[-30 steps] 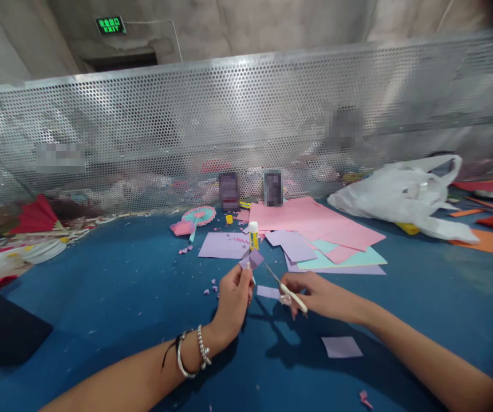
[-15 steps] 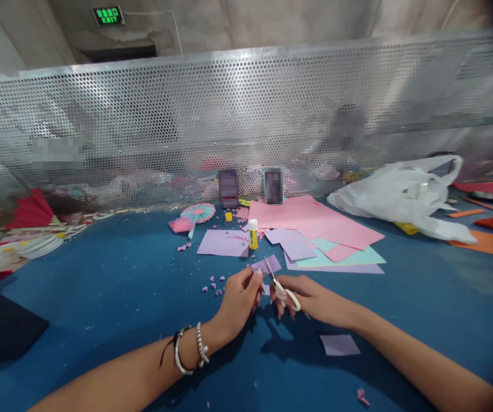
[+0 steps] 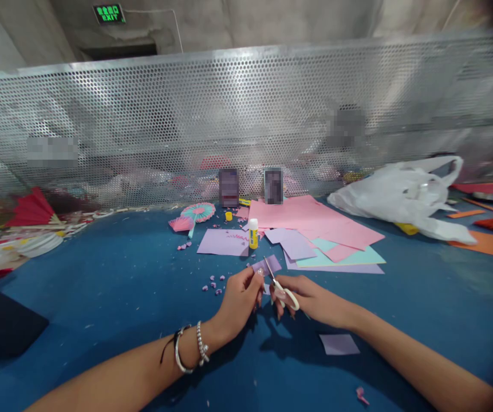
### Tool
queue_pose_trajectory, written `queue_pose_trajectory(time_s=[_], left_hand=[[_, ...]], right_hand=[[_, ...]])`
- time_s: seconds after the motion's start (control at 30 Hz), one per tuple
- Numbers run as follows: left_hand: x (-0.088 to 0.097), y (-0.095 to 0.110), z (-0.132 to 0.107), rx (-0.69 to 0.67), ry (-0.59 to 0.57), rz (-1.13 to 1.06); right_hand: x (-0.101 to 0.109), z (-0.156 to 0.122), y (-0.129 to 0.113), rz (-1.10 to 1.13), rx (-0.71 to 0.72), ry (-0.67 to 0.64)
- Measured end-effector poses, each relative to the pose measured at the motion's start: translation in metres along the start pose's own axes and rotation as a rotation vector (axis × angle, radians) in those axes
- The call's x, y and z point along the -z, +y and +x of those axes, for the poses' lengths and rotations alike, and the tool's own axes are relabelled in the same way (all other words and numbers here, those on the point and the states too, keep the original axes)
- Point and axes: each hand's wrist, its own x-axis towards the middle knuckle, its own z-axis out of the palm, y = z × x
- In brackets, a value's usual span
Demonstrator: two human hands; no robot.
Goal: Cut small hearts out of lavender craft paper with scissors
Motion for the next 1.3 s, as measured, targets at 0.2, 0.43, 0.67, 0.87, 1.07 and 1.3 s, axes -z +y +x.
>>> queue_pose_trajectory(time_s=[0.2,0.43,0.67,0.87,1.07,1.3], left_hand=[[0.0,-0.001,0.001,0.005,0.004,0.01],[0.001,0.001,0.001,0.008,0.012,0.013],[0.001,-0.001,0.001,0.025,0.02,-0.005],[0.001,-0.002,0.003,0.029,0.022,-0.013],[0.002,-0.004,0.004,0.032,0.015,-0.04],[0.001,-0.006,0.006,0.061,0.004,-0.075]], right_hand=[[-0.001,0.0,0.002,-0.001,-0.008,0.003],[-0.002,0.0,0.004,-0.031,0.004,0.016],[-0.003,0.0,0.006,-0.056,-0.012,0.04],[-0.004,0.0,0.005,-0.05,-0.013,0.04],[-0.005,0.0,0.007,-0.044,-0.029,0.062],[-0.007,0.003,0.012,-0.028,-0.045,0.073]])
